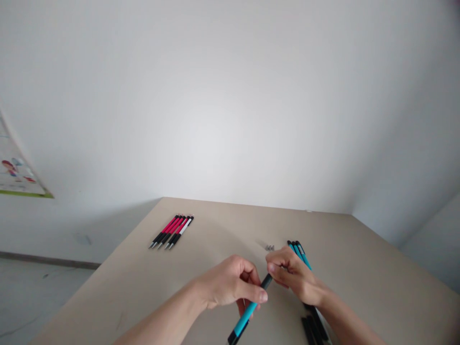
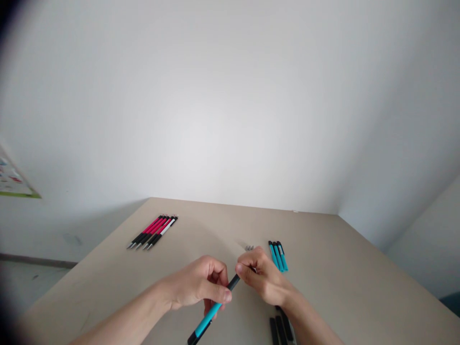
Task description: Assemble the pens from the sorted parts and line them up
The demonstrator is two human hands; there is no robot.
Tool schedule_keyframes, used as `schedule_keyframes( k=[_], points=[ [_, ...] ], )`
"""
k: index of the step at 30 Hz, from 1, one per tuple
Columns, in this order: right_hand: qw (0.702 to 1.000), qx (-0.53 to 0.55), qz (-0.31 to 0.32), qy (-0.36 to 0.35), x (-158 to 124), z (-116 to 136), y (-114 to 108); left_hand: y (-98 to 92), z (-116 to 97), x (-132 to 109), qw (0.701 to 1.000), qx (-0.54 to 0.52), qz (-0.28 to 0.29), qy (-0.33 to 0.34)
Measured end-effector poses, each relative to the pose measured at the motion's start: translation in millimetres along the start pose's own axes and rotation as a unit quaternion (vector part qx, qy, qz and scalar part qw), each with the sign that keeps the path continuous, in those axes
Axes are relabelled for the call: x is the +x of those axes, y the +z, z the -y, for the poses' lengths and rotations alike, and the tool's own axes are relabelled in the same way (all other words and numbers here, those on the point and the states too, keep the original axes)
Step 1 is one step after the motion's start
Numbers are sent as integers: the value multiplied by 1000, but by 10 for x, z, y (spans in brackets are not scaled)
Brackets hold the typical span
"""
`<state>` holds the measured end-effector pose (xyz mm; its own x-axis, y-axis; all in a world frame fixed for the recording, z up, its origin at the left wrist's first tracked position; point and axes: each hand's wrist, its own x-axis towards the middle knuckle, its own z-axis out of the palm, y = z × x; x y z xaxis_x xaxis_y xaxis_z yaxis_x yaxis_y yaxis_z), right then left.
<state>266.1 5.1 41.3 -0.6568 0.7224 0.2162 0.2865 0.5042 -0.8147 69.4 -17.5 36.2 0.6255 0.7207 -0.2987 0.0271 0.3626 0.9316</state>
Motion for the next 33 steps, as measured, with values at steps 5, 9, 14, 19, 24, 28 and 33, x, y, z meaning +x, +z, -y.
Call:
schedule_keyframes(
  k=[5,9,14,19,24,28,33],
  points=[
    [989,-11,-117,89,17,-116,-4,-13,-22,42,990,-25,-107,83],
    [994,-73,-84,8,-20,-23,68,-47,-14,116,970,-72,-198,121],
    [970,-213,93,-69,-27,260,270,-98,45,177,960,-120,-204,150],
    [950,-280,96,-104,17,240,352,-125,76,185,960,-129,-171,178],
    [943,-289,87,-138,31,235,378,-114,72,178,964,-116,-161,179],
    [943,-293,84,-134,34,256,407,-114,63,168,963,-117,-157,185],
    [934,-319,85,-139,30,255,426,-96,54,157,967,-116,-153,170]
  ],
)
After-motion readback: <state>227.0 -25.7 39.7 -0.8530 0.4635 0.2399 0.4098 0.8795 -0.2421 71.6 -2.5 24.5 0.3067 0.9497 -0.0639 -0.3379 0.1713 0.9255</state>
